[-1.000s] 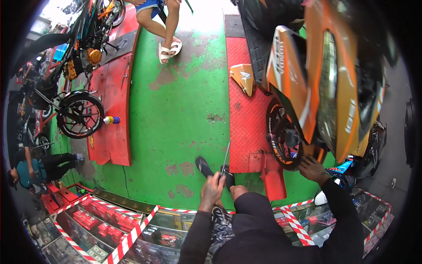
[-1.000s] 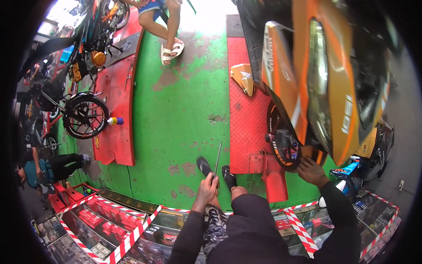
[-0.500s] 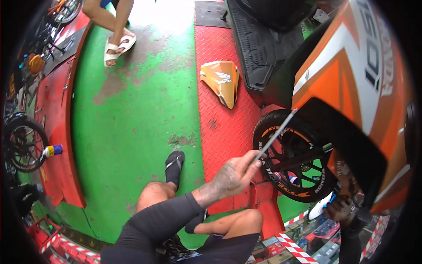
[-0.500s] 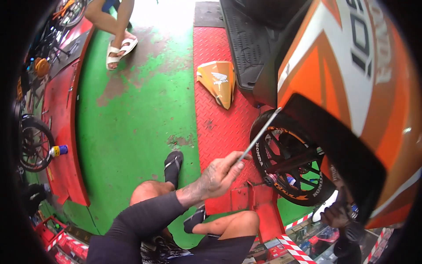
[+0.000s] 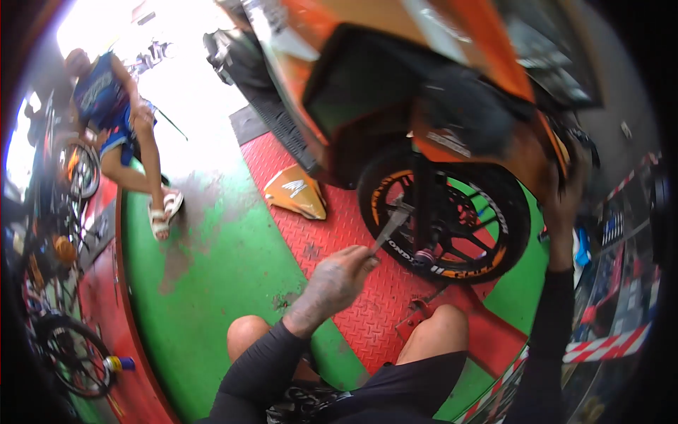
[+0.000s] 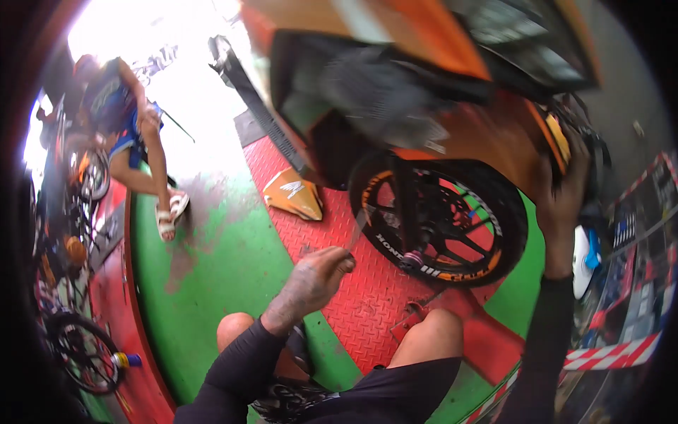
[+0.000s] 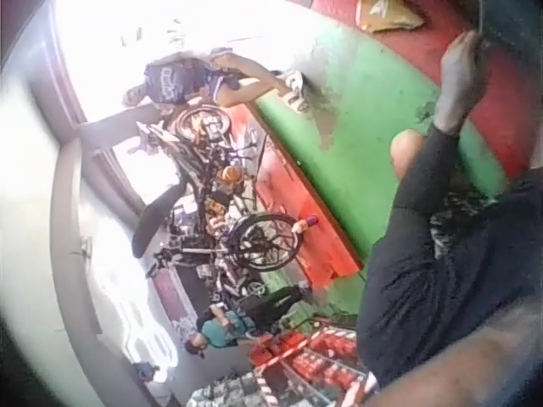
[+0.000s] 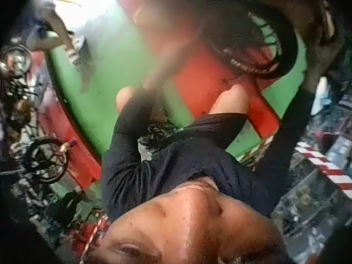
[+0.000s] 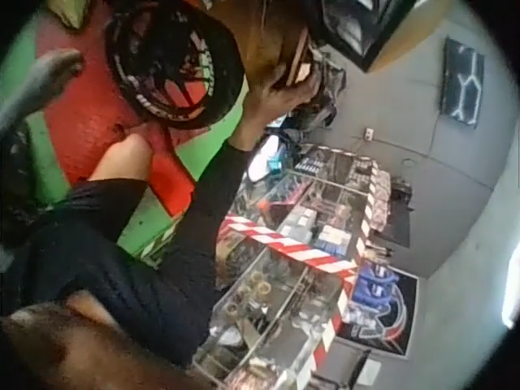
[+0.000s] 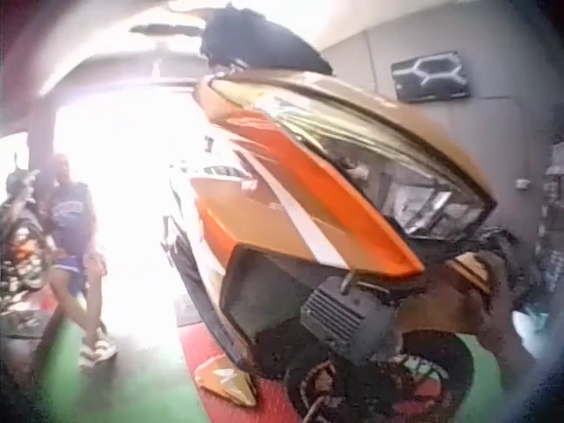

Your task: Using a screwdriver and cloth to remove and clean panels on a motorcycle.

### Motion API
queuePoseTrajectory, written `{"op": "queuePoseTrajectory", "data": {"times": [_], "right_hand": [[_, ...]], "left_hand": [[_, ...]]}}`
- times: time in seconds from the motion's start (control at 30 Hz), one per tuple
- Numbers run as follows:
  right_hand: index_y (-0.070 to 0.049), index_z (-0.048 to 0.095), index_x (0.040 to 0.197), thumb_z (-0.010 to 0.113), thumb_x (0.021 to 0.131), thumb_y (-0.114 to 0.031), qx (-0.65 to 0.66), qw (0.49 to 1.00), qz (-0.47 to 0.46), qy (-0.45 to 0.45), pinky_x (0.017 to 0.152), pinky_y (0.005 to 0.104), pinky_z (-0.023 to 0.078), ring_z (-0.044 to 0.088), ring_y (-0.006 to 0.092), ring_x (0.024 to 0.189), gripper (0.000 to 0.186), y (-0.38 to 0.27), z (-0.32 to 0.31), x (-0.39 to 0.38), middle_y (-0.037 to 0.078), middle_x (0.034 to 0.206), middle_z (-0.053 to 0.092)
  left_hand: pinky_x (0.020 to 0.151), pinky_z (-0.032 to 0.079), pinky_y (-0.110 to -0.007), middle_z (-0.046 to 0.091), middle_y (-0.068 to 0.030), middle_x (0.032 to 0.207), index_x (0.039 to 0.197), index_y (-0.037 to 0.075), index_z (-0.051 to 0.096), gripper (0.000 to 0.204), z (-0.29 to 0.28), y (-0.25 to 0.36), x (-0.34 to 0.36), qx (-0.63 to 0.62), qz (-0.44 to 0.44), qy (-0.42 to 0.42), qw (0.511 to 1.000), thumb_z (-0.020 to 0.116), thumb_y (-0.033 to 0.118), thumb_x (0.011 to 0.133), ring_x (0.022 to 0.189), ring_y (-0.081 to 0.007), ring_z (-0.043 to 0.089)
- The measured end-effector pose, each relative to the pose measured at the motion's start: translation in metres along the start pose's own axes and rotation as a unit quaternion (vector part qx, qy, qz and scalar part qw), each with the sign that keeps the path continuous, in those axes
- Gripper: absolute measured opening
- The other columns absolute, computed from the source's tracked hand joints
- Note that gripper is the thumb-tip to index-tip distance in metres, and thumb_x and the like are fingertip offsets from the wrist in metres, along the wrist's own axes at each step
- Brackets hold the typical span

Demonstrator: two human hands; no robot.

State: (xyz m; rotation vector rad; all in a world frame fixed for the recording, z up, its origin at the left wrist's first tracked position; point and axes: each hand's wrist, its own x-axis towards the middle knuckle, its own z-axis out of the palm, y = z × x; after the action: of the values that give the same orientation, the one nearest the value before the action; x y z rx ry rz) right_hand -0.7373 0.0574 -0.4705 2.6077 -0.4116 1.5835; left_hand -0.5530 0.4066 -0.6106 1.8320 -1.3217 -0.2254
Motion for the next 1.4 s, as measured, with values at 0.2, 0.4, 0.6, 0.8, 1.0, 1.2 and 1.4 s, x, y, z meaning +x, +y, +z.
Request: {"op": "queuePoseTrajectory", "data": {"times": [0.2, 0.4, 0.6, 0.8, 1.0, 1.2, 1.4], "right_hand": [[-0.004, 0.056, 0.133, 0.052, 0.096, -0.053, -0.04, 0.954, 0.296, -0.041, 0.093, 0.0421, 0.048, 0.06, 0.0391, 0.114, 0.061, -0.018, -0.01, 0.006, 0.023, 0.125, 0.061], [-0.006, 0.061, 0.123, 0.059, 0.093, -0.049, -0.125, 0.971, 0.202, 0.021, 0.09, 0.0459, 0.049, 0.061, 0.0383, 0.107, 0.053, -0.079, -0.022, -0.019, 0.019, 0.11, 0.064], [-0.005, 0.064, 0.111, 0.07, 0.085, -0.025, 0.163, 0.976, -0.02, 0.146, 0.089, 0.0432, 0.051, 0.061, 0.0334, 0.104, 0.033, -0.132, -0.005, -0.077, 0.014, 0.117, 0.06], [0.001, 0.056, 0.122, 0.071, 0.089, -0.029, 0.484, 0.74, 0.416, -0.213, 0.085, 0.0366, 0.053, 0.063, 0.0286, 0.098, 0.047, -0.204, 0.044, -0.157, 0.021, 0.117, 0.057], [0.0, 0.053, 0.128, 0.063, 0.097, -0.02, 0.582, 0.653, 0.421, -0.241, 0.059, 0.0298, 0.047, 0.061, 0.0141, 0.067, 0.038, -0.199, 0.059, -0.136, 0.009, 0.08, 0.063], [0.003, 0.054, 0.122, 0.061, 0.096, -0.017, 0.556, 0.696, 0.404, -0.21, 0.062, 0.0362, 0.051, 0.069, 0.0301, 0.072, 0.033, -0.201, 0.065, -0.133, 0.021, 0.083, 0.066], [0.001, 0.057, 0.124, 0.06, 0.098, -0.019, 0.553, 0.714, 0.39, -0.177, 0.056, 0.0291, 0.044, 0.054, 0.0106, 0.061, 0.033, -0.197, 0.07, -0.135, 0.009, 0.072, 0.059]], "left_hand": [[0.065, 0.055, -0.032, 0.071, -0.0143, 0.081, 0.11, 0.001, 0.051, 0.019, 0.013, 0.004, 0.029, -0.131, -0.134, -0.029, 0.982, 0.049, 0.018, 0.103, 0.074, -0.0218, 0.071], [0.065, 0.056, -0.03, 0.068, -0.0101, 0.087, 0.104, 0.003, 0.052, 0.029, -0.004, 0.015, 0.063, -0.278, -0.251, -0.058, 0.925, 0.043, 0.03, 0.107, 0.08, -0.0187, 0.069], [0.07, 0.059, -0.031, 0.067, -0.0112, 0.089, 0.113, 0.002, 0.052, 0.031, -0.018, 0.022, 0.056, -0.322, -0.219, -0.006, 0.921, 0.043, 0.031, 0.106, 0.084, -0.0218, 0.07], [0.064, 0.059, -0.03, 0.067, -0.0128, 0.089, 0.119, 0.003, 0.052, 0.031, -0.012, 0.009, 0.065, -0.387, -0.176, 0.003, 0.905, 0.042, 0.03, 0.106, 0.082, -0.0237, 0.071], [0.066, 0.06, -0.03, 0.065, -0.012, 0.092, 0.135, 0.001, 0.045, 0.04, -0.016, 0.009, 0.082, -0.406, -0.178, 0.051, 0.895, 0.041, 0.029, 0.106, 0.081, -0.0233, 0.07], [0.068, 0.059, -0.027, 0.063, -0.0103, 0.093, 0.146, 0.006, 0.037, 0.045, -0.013, 0.009, 0.085, -0.393, -0.147, 0.074, 0.905, 0.042, 0.026, 0.106, 0.079, -0.0203, 0.07], [0.064, 0.062, -0.031, 0.064, -0.0144, 0.093, 0.146, 0.006, 0.032, 0.047, -0.012, 0.004, 0.087, -0.407, -0.148, 0.088, 0.897, 0.043, 0.028, 0.106, 0.081, -0.0267, 0.072]]}}
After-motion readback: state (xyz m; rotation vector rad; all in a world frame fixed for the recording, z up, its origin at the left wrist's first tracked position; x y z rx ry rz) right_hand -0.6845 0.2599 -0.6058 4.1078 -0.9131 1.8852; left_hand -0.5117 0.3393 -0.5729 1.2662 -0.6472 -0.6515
